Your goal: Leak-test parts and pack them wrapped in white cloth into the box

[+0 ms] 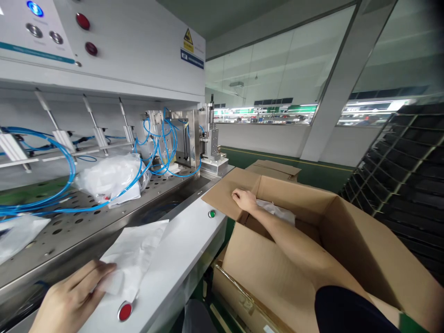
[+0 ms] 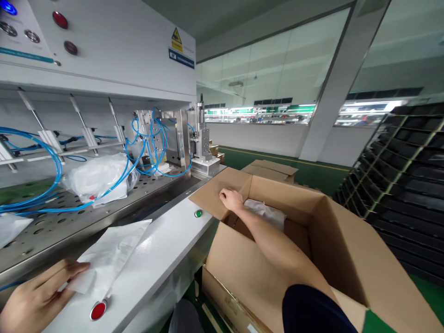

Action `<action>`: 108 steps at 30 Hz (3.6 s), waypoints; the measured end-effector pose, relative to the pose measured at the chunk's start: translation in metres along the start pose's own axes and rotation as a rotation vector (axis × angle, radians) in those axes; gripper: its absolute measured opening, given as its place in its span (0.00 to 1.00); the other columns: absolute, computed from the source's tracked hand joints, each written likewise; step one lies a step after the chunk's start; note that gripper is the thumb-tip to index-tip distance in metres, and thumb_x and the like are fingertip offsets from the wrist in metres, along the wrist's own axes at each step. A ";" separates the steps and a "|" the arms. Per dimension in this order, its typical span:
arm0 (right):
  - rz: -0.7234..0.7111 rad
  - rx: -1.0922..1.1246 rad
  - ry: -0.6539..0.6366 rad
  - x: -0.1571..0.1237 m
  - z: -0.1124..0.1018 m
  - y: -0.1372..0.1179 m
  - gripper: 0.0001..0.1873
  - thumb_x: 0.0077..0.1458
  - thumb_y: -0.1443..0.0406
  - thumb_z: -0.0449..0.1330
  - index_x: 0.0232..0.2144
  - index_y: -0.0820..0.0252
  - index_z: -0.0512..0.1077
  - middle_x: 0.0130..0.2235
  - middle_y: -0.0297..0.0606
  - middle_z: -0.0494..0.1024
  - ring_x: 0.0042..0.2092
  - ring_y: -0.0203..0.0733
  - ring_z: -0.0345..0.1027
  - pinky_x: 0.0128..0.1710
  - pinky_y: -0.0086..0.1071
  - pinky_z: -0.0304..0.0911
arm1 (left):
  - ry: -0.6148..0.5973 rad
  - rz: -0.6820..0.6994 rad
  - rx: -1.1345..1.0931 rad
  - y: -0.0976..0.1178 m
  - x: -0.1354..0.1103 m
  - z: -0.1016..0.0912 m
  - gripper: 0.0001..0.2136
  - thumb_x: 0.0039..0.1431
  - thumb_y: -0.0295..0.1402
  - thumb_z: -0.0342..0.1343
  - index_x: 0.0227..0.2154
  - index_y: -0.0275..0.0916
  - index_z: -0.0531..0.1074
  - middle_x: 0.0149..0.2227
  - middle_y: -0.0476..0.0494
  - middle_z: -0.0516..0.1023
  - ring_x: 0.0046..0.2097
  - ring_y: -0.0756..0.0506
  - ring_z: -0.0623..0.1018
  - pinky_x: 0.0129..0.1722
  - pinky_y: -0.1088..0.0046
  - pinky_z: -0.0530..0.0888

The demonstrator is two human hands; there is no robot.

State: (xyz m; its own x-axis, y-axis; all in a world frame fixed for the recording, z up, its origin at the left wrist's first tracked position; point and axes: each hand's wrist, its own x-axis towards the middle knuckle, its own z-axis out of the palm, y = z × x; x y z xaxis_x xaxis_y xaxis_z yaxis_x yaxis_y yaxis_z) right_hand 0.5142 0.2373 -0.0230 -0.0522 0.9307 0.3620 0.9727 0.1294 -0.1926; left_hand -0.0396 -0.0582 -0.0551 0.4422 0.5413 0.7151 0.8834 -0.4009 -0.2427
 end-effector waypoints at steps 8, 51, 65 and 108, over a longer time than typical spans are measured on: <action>0.000 0.002 0.000 0.001 0.001 0.000 0.16 0.68 0.56 0.52 0.45 0.47 0.80 0.52 0.32 0.84 0.50 0.46 0.77 0.41 0.34 0.65 | 0.016 0.004 0.002 0.004 0.006 -0.003 0.17 0.76 0.44 0.48 0.46 0.44 0.81 0.44 0.43 0.84 0.44 0.44 0.85 0.45 0.74 0.80; 0.002 0.010 0.000 0.002 0.003 0.001 0.16 0.67 0.56 0.52 0.45 0.46 0.80 0.52 0.32 0.84 0.50 0.46 0.77 0.42 0.34 0.66 | 0.023 0.031 0.035 0.003 0.004 0.000 0.19 0.76 0.46 0.46 0.46 0.42 0.81 0.44 0.40 0.84 0.44 0.42 0.86 0.44 0.71 0.82; 0.000 0.011 -0.005 0.000 0.001 0.000 0.15 0.68 0.57 0.53 0.45 0.46 0.80 0.52 0.32 0.84 0.50 0.45 0.77 0.42 0.33 0.66 | 0.010 -0.007 0.008 0.004 0.003 0.000 0.19 0.75 0.46 0.46 0.46 0.44 0.81 0.44 0.41 0.84 0.44 0.41 0.86 0.45 0.70 0.82; 0.001 0.008 -0.008 -0.002 -0.004 -0.004 0.15 0.68 0.58 0.53 0.45 0.47 0.80 0.53 0.32 0.84 0.51 0.45 0.77 0.42 0.34 0.65 | 0.077 0.045 0.005 0.010 0.021 -0.011 0.16 0.75 0.44 0.49 0.43 0.44 0.81 0.41 0.45 0.85 0.40 0.44 0.86 0.40 0.75 0.81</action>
State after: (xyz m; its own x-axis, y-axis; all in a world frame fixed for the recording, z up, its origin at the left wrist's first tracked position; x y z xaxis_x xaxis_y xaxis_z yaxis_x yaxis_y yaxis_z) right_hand 0.5115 0.2333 -0.0189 -0.0529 0.9335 0.3547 0.9709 0.1312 -0.2005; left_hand -0.0230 -0.0594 -0.0356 0.4682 0.4644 0.7518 0.8639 -0.4194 -0.2789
